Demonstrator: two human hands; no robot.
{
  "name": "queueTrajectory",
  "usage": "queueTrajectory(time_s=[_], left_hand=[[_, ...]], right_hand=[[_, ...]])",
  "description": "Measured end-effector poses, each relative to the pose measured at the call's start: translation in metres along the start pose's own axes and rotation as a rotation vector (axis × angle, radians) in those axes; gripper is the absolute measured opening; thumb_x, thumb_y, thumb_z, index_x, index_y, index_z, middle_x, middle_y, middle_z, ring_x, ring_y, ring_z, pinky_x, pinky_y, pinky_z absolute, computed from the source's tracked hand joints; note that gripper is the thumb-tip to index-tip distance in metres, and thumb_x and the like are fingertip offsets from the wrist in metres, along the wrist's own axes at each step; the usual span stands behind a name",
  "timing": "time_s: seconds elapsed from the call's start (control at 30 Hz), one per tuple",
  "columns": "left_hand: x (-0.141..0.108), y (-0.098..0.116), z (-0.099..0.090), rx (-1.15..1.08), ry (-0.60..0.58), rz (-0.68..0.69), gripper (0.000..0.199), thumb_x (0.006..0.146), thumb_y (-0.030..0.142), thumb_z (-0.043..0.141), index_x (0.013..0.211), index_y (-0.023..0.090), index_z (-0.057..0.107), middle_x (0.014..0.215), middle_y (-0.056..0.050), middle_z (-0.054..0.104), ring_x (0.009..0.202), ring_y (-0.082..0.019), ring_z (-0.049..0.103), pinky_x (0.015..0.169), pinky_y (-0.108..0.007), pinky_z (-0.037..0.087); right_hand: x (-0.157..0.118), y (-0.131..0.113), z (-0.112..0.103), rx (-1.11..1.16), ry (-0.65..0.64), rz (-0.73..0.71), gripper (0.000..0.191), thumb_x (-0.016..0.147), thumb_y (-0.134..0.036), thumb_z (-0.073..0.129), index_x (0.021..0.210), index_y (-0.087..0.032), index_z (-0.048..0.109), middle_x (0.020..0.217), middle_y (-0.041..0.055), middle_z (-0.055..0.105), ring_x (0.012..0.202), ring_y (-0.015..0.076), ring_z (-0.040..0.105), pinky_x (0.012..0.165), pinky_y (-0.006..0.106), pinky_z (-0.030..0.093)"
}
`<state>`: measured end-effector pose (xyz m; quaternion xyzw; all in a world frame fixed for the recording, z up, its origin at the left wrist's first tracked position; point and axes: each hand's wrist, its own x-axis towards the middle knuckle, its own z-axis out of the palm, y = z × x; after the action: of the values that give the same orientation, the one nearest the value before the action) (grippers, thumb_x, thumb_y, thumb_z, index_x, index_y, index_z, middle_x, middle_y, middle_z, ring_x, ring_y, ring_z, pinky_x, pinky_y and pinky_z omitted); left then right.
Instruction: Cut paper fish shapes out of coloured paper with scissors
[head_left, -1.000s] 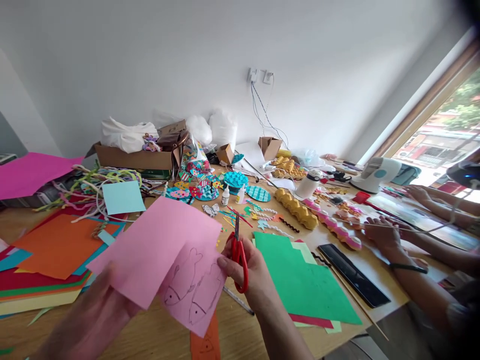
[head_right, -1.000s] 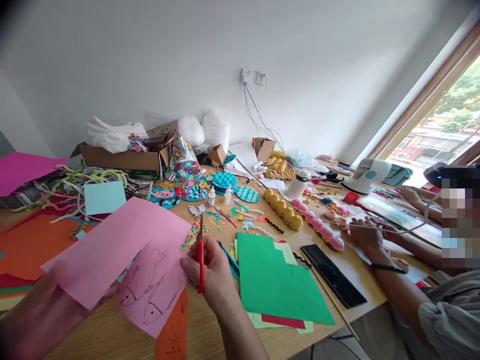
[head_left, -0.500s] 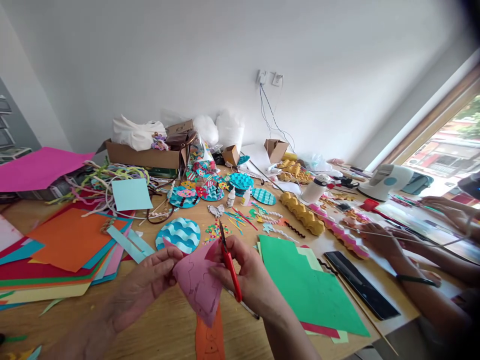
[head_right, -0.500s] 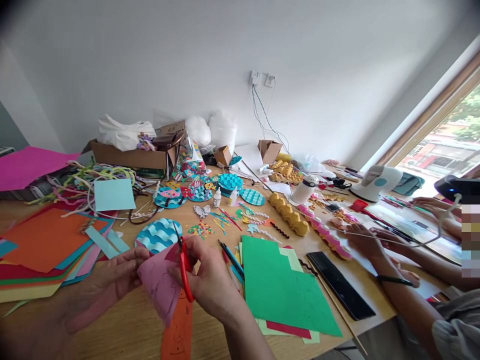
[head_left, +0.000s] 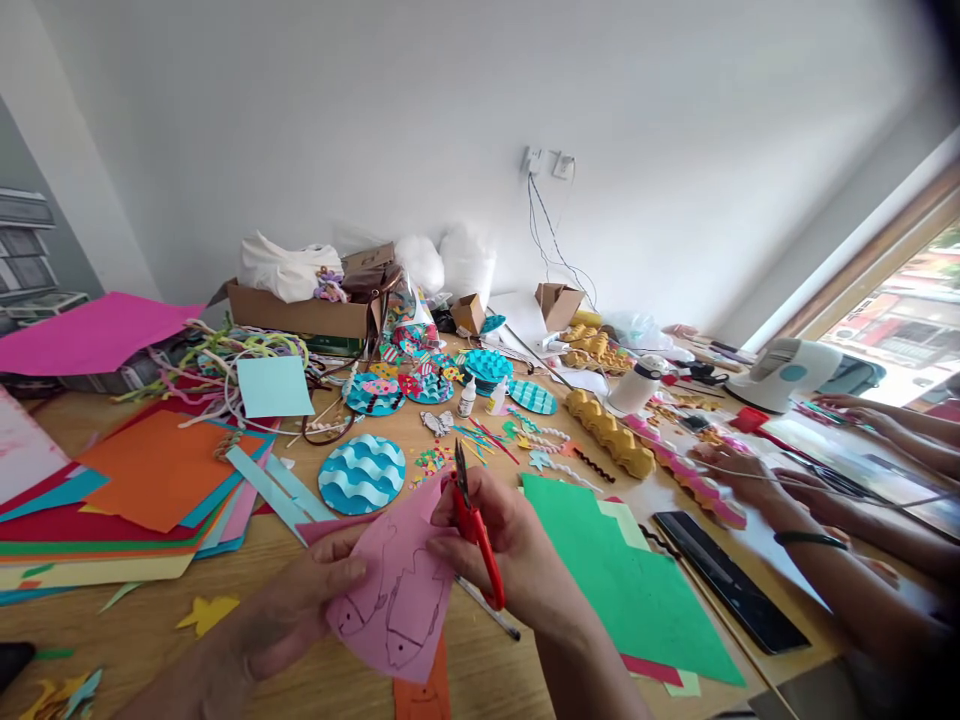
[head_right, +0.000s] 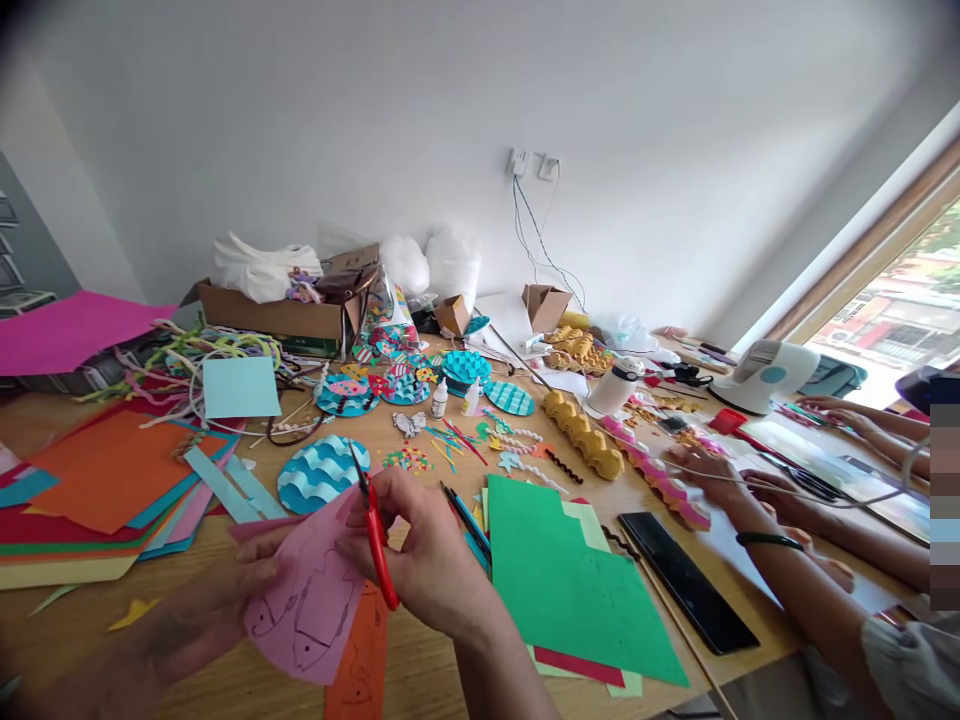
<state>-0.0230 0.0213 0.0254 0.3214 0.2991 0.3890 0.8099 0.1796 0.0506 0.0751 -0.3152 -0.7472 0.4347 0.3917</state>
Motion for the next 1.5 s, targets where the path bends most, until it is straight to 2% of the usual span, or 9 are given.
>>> queueTrajectory(time_s=[0.07, 0.17, 0.27, 0.37, 0.6, 0.97, 1.13, 1.27, 1.5], left_hand=[[0.002, 0.005, 0.006, 0.003, 0.057, 0.009, 0.041, 0.057, 0.033, 0.084, 0.095, 0.019, 0.074, 0.086, -0.006, 0.078, 0.079, -0.022, 0.071, 0.07, -0.027, 0.052], [0.002, 0.015, 0.011, 0.067, 0.188, 0.072, 0.041, 0.056, 0.028, 0.084, 0.095, 0.02, 0.074, 0.082, -0.005, 0.078, 0.077, -0.023, 0.072, 0.069, -0.03, 0.054], [-0.003, 0.027, 0.009, 0.177, 0.33, 0.182, 0.044, 0.056, 0.026, 0.084, 0.099, 0.022, 0.073, 0.08, -0.002, 0.078, 0.074, -0.022, 0.071, 0.068, -0.03, 0.055], [-0.01, 0.038, 0.002, 0.234, 0.408, 0.264, 0.044, 0.056, 0.025, 0.083, 0.098, 0.023, 0.073, 0.08, 0.0, 0.078, 0.073, -0.021, 0.071, 0.068, -0.029, 0.057], [-0.013, 0.043, -0.012, 0.258, 0.462, 0.329, 0.057, 0.055, 0.027, 0.085, 0.11, 0.028, 0.068, 0.083, 0.001, 0.078, 0.08, -0.022, 0.071, 0.073, -0.031, 0.058], [-0.013, 0.04, -0.022, 0.308, 0.468, 0.348, 0.068, 0.057, 0.029, 0.084, 0.12, 0.035, 0.06, 0.088, 0.004, 0.078, 0.089, -0.022, 0.07, 0.081, -0.032, 0.056], [-0.015, 0.041, -0.016, 0.304, 0.476, 0.308, 0.067, 0.055, 0.031, 0.084, 0.119, 0.031, 0.062, 0.087, 0.002, 0.078, 0.085, -0.024, 0.07, 0.078, -0.035, 0.057], [-0.016, 0.041, -0.007, 0.322, 0.483, 0.304, 0.056, 0.059, 0.031, 0.082, 0.113, 0.028, 0.067, 0.086, 0.002, 0.078, 0.08, -0.021, 0.07, 0.075, -0.031, 0.057], [-0.016, 0.037, 0.001, 0.294, 0.515, 0.341, 0.048, 0.054, 0.032, 0.084, 0.1, 0.026, 0.073, 0.079, 0.001, 0.078, 0.077, -0.022, 0.071, 0.066, -0.027, 0.057]], right_hand=[[-0.002, 0.002, 0.0, 0.026, -0.01, 0.027, 0.015, 0.08, -0.023, 0.064, 0.081, -0.02, 0.049, 0.074, -0.0032, 0.051, 0.065, 0.0108, 0.045, 0.061, 0.023, 0.037], [-0.007, 0.003, -0.003, 0.01, 0.01, 0.059, 0.016, 0.08, -0.026, 0.063, 0.079, -0.02, 0.048, 0.074, -0.0026, 0.05, 0.066, 0.0114, 0.043, 0.061, 0.023, 0.036], [-0.013, 0.006, -0.014, -0.055, 0.02, 0.109, 0.015, 0.081, -0.029, 0.059, 0.079, -0.019, 0.048, 0.073, -0.0023, 0.05, 0.066, 0.0122, 0.042, 0.06, 0.023, 0.035], [-0.02, 0.009, -0.027, -0.221, -0.005, 0.187, 0.015, 0.084, -0.03, 0.055, 0.078, -0.019, 0.046, 0.071, -0.0024, 0.049, 0.064, 0.0122, 0.041, 0.058, 0.023, 0.032], [-0.021, 0.007, -0.035, -0.515, -0.188, 0.254, 0.018, 0.089, -0.029, 0.048, 0.074, -0.018, 0.047, 0.065, -0.003, 0.048, 0.059, 0.0112, 0.04, 0.054, 0.022, 0.029], [-0.009, -0.001, -0.025, -0.608, -0.274, 0.137, 0.007, 0.084, -0.022, 0.052, 0.079, -0.017, 0.053, 0.065, -0.0033, 0.05, 0.056, 0.0091, 0.04, 0.052, 0.021, 0.027], [-0.007, -0.005, -0.021, -0.628, -0.277, 0.107, 0.008, 0.083, -0.023, 0.055, 0.078, -0.016, 0.055, 0.065, -0.0029, 0.051, 0.055, 0.0086, 0.039, 0.05, 0.021, 0.025], [-0.006, -0.008, -0.02, -0.634, -0.277, 0.098, 0.01, 0.084, -0.025, 0.055, 0.079, -0.016, 0.057, 0.066, -0.0019, 0.052, 0.055, 0.0089, 0.041, 0.05, 0.021, 0.025], [-0.008, -0.004, -0.019, -0.632, -0.276, 0.084, 0.011, 0.084, -0.023, 0.055, 0.077, -0.016, 0.057, 0.063, -0.0025, 0.052, 0.054, 0.0081, 0.04, 0.049, 0.021, 0.024]])
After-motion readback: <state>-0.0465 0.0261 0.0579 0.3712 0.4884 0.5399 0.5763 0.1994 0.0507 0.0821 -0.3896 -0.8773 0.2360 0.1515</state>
